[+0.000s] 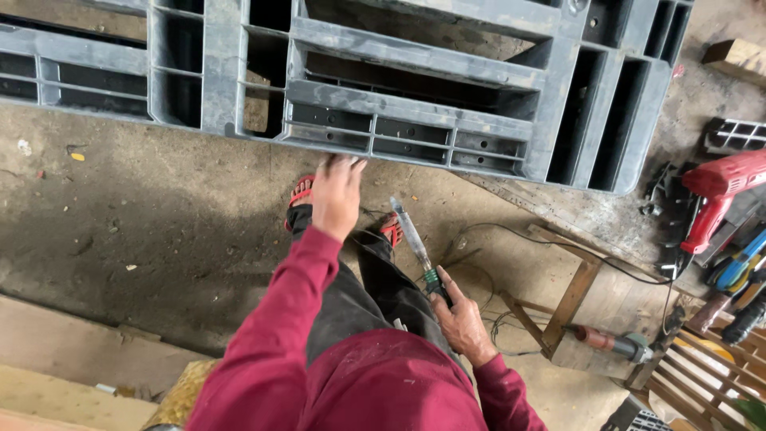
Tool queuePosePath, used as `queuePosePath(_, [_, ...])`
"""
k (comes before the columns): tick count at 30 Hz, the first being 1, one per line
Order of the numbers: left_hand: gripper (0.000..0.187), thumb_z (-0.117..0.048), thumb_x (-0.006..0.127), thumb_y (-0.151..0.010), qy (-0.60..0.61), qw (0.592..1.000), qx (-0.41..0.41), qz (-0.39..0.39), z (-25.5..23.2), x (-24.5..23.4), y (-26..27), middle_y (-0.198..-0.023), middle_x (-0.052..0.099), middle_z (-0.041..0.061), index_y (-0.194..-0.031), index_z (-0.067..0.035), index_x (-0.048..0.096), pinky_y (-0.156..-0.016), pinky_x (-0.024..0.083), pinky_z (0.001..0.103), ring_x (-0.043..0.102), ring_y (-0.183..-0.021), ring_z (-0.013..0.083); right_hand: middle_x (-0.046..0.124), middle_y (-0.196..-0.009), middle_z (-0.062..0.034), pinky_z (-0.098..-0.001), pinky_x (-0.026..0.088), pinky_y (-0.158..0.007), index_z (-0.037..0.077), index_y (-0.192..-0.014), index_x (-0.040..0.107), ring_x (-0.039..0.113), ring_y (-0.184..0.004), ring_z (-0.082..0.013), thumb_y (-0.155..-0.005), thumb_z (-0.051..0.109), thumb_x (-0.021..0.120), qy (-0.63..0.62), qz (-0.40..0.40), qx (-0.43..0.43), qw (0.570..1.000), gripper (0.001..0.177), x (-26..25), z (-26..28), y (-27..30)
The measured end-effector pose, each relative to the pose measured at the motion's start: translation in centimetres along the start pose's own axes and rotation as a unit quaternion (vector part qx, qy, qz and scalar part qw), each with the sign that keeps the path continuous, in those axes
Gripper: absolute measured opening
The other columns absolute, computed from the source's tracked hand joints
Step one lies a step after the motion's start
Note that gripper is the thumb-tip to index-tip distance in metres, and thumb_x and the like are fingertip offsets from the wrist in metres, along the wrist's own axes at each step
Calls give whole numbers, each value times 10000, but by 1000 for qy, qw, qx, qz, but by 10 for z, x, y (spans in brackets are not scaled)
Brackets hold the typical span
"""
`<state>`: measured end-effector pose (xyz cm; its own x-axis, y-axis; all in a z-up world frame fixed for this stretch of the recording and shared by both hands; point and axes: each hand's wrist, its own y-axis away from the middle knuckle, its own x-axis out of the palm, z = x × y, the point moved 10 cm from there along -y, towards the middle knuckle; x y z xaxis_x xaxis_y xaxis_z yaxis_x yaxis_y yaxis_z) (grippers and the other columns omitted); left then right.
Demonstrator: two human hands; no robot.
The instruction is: The person uses a red heat gun to apply heat to a gray plastic crate, then uses a soldering iron to work on the heated areas. The person moves along the crate, applying heat and soldering to different sections.
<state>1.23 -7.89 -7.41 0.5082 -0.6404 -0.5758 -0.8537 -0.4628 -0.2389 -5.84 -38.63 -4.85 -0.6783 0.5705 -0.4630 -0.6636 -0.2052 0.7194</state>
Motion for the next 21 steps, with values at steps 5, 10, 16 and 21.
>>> queuePosePath(5, [236, -58, 588, -917, -171, 979, 41, 102, 21, 59, 4, -947, 708, 210, -1124, -16, 694, -780, 546, 496, 685, -850, 389, 539, -594, -99, -351, 448, -529, 214, -1524, 462, 451, -518, -151, -925, 272, 597, 11, -4, 83, 997, 617, -2, -23, 7])
queuePosePath(10, [159, -151, 565, -918, -143, 969, 29, 199, 37, 142, -2, -898, 720, 205, -973, -70, 689, -759, 543, 510, 710, -837, 381, 499, -617, -121, -356, 423, -541, 206, -1523, 483, 408, -559, -152, -938, 275, 594, -15, -4, 108, 994, 599, 9, -42, 15])
queuePosePath(16, [227, -130, 520, -966, -150, 982, 31, 111, 65, 65, -21, -1012, 718, 226, -1090, -29, 682, -790, 542, 508, 686, -894, 406, 567, -637, -90, -319, 458, -554, 191, -1503, 495, 465, -552, -135, -928, 255, 600, -14, -25, 74, 997, 587, 8, -50, 21])
queuePosePath(21, [192, -128, 554, -899, -158, 971, 67, 165, 64, 78, -34, -920, 721, 201, -979, -29, 699, -767, 540, 509, 693, -862, 387, 578, -653, -51, -328, 448, -541, 189, -1507, 482, 458, -562, -124, -931, 249, 593, -56, -16, 86, 995, 589, 6, -63, 22])
